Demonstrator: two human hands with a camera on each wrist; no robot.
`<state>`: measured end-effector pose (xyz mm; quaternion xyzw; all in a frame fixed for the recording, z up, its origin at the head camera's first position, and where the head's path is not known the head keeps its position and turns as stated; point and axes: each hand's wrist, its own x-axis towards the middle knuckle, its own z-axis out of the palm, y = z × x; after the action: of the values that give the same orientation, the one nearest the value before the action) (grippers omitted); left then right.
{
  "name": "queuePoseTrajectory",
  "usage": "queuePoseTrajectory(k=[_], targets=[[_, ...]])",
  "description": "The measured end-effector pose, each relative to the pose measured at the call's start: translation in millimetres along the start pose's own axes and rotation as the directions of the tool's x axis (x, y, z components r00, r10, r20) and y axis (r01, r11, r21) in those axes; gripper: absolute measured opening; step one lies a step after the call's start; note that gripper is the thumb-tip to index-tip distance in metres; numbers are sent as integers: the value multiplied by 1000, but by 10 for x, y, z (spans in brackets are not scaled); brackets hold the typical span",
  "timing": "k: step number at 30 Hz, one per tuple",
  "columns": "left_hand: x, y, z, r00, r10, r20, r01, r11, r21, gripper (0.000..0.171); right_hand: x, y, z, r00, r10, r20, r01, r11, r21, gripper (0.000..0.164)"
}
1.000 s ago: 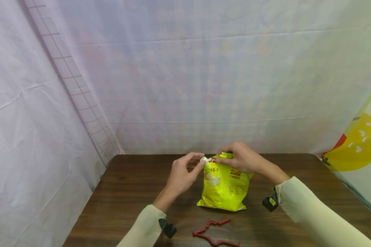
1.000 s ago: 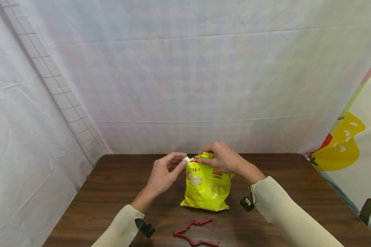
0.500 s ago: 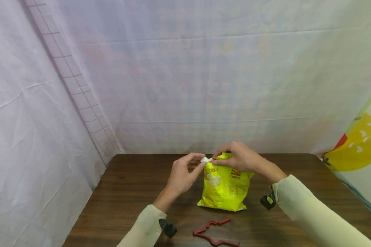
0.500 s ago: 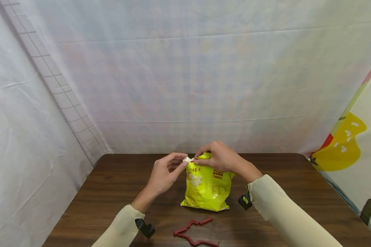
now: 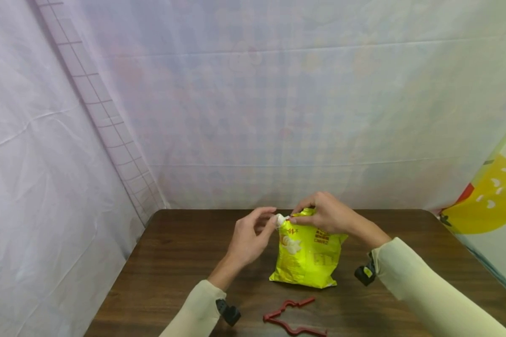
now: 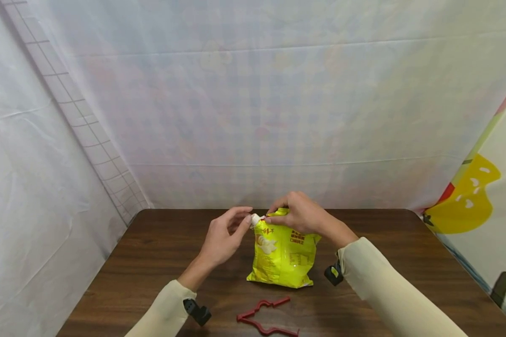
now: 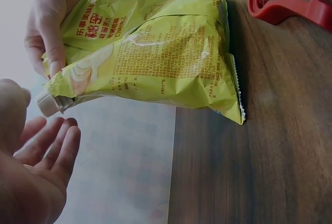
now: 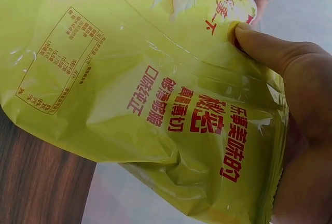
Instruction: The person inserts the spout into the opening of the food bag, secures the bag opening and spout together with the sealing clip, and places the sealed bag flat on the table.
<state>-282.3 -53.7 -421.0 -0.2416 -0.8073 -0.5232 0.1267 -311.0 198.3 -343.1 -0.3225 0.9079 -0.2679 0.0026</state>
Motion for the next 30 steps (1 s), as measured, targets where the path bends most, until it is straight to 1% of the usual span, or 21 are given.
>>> queuePoseTrajectory(k=[5,8,11,17,19,21,23,25,26,28,30], targets=[[-88,-18,-33,996,-90,11,90,996,0,38,-8,-12,3,1000,9,-1,-9,1000,-4,8],[-175,-34,-68,990,-138,39,137,990,19,38,-10,-23,1,1000,8,0,-8,1000,0,8],[-268,-69,-97,983,-172,68,170,985,36,37,-12,-26,-3,1000,11,3,-11,1000,5,9],[-437,-186,-122,979,-177,98,172,984,53,35,-16,-26,-8,1000,9,4,-9,1000,5,8],[-497,-206,-130,977,-178,121,172,983,57,34,-21,-25,-9,1000,8,3,-8,1000,9,8],[-568,-218,-138,970,-182,163,174,983,63,33,-26,-26,-9,1000,8,1,-8,1000,9,8],[-650,-230,-146,955,-188,228,179,982,57,34,-30,-30,-9,1000,5,1,-5,1000,11,8],[-737,-242,-156,933,-191,305,185,982,49,36,-32,-33,-8,1000,-4,1,4,1000,10,9],[-781,-248,-163,920,-185,345,181,983,44,37,-34,-35,-10,1000,-7,2,7,1000,8,9],[-861,-254,-179,887,-181,425,192,981,17,39,-35,-42,-12,1000,2,3,-2,1000,6,8],[-928,-254,-196,856,-175,487,204,979,-7,39,-32,-43,-14,1000,11,6,-11,1000,7,8]])
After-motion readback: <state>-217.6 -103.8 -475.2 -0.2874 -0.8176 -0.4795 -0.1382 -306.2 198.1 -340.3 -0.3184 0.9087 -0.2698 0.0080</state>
